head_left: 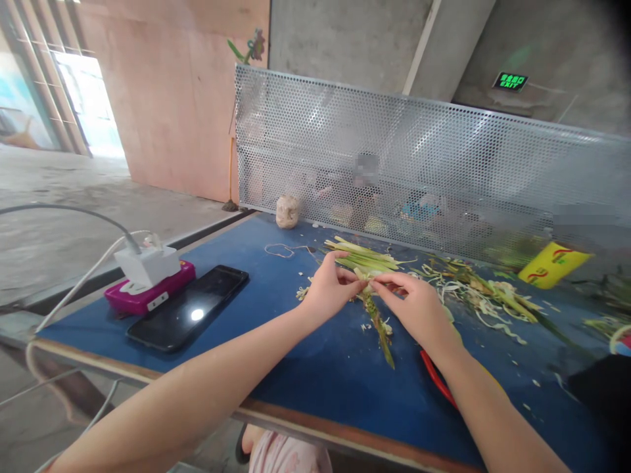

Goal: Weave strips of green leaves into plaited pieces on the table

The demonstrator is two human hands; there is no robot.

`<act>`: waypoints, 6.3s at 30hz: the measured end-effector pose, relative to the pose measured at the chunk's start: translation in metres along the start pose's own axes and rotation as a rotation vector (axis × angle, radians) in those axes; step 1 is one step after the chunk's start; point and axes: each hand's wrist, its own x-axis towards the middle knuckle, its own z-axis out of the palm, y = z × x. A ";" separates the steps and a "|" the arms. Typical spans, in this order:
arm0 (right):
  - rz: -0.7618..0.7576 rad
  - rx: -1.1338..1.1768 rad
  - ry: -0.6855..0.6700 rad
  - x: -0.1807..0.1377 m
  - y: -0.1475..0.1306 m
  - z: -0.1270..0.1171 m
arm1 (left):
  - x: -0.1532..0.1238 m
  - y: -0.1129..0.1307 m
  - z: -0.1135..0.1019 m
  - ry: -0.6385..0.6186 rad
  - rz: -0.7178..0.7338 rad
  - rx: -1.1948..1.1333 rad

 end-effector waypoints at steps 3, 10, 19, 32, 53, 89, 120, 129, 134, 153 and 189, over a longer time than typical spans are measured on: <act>-0.039 -0.045 0.050 -0.001 0.001 0.001 | -0.002 -0.001 0.001 -0.038 0.042 0.066; -0.153 -0.087 0.146 -0.003 -0.005 0.002 | -0.001 -0.003 0.000 -0.057 0.092 0.097; -0.427 -0.164 0.051 -0.006 -0.014 0.003 | 0.000 0.003 -0.001 -0.007 -0.092 -0.136; -0.420 -0.525 0.040 -0.010 -0.020 0.006 | 0.000 0.002 0.003 0.039 -0.149 -0.189; -0.541 -0.573 0.037 0.004 0.000 -0.017 | -0.001 0.003 0.001 -0.049 0.062 -0.005; -0.161 0.008 0.008 0.001 0.004 -0.006 | -0.001 0.001 0.000 -0.090 -0.029 -0.072; -0.285 -0.037 -0.092 0.002 0.013 -0.001 | 0.002 -0.006 -0.002 -0.027 0.011 -0.073; -0.273 -0.041 -0.167 0.002 0.012 -0.002 | -0.001 -0.008 -0.002 -0.016 0.081 0.111; -0.231 -0.026 -0.189 0.001 0.007 -0.002 | 0.000 -0.009 -0.002 -0.016 0.092 0.108; -0.102 -0.129 -0.190 -0.003 0.005 0.005 | -0.005 -0.003 0.000 -0.024 0.180 0.329; -0.392 -0.361 -0.121 -0.005 -0.004 -0.001 | 0.000 -0.005 0.000 -0.010 0.063 0.134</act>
